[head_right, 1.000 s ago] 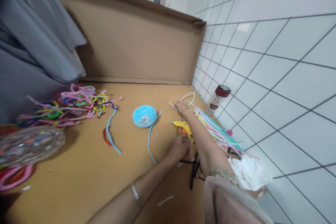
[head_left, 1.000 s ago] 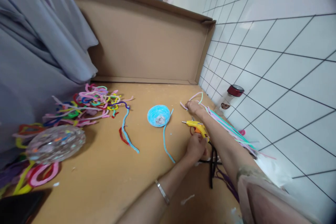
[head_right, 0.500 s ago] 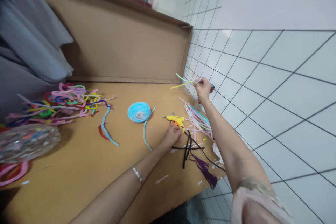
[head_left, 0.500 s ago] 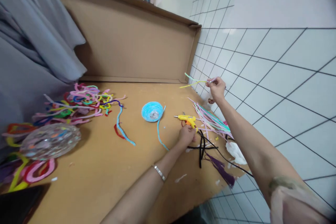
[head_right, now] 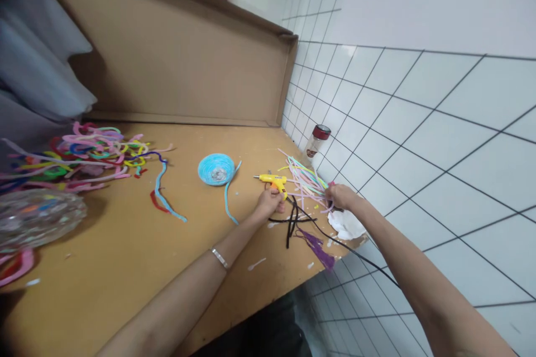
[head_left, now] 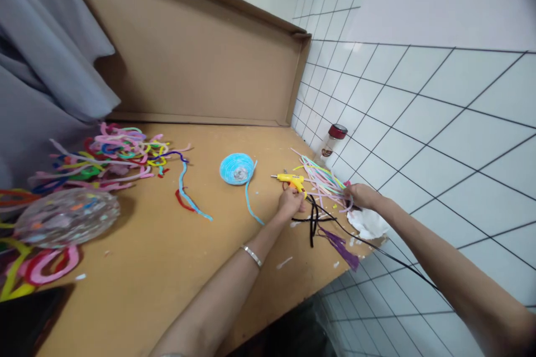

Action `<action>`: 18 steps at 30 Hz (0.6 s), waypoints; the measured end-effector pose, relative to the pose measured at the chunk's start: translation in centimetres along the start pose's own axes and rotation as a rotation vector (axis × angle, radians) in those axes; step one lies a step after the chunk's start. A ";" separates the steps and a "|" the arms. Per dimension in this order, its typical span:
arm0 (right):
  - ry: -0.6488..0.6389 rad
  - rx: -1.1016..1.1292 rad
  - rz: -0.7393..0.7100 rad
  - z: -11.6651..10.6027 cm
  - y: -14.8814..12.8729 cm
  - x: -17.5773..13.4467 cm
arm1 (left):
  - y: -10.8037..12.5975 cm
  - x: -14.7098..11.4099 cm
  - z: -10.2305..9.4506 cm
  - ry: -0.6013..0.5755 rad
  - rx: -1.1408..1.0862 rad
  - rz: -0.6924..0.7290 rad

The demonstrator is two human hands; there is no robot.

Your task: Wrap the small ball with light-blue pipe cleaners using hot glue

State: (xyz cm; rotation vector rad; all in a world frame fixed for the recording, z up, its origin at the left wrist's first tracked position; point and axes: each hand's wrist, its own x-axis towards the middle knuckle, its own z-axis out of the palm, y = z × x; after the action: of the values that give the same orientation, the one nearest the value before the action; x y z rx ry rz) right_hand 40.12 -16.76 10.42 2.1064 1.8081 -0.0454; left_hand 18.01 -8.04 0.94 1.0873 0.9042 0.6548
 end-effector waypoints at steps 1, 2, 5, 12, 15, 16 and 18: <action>-0.006 0.008 0.035 -0.2 0.0 0.1 | 0.0 0.0 0.0 0.002 -0.001 0.002; 0.000 0.017 0.076 -0.6 0.1 0.4 | 0.0 -0.1 0.0 0.003 -0.001 0.003; 0.082 0.047 0.213 -2.0 -0.1 1.9 | 0.1 -0.2 -0.1 -0.001 -0.002 0.001; 0.161 0.105 0.491 -1.8 -1.2 6.7 | -0.1 -0.2 -0.2 -0.008 -0.004 0.006; 0.195 0.131 0.460 -0.5 -1.9 7.8 | -0.3 0.0 -0.2 0.003 0.004 -0.006; 0.210 0.139 0.440 -0.1 -2.1 8.0 | -0.3 0.1 -0.2 0.003 0.003 -0.004; 0.248 0.149 0.411 0.3 -2.5 8.4 | -0.4 0.1 -0.2 -0.003 -0.005 0.010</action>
State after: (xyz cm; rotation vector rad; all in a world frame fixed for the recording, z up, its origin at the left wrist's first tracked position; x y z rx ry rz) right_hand 39.27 -8.53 7.36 2.6511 1.4961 0.2005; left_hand 17.87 -8.04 0.52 1.0887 0.8944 0.6638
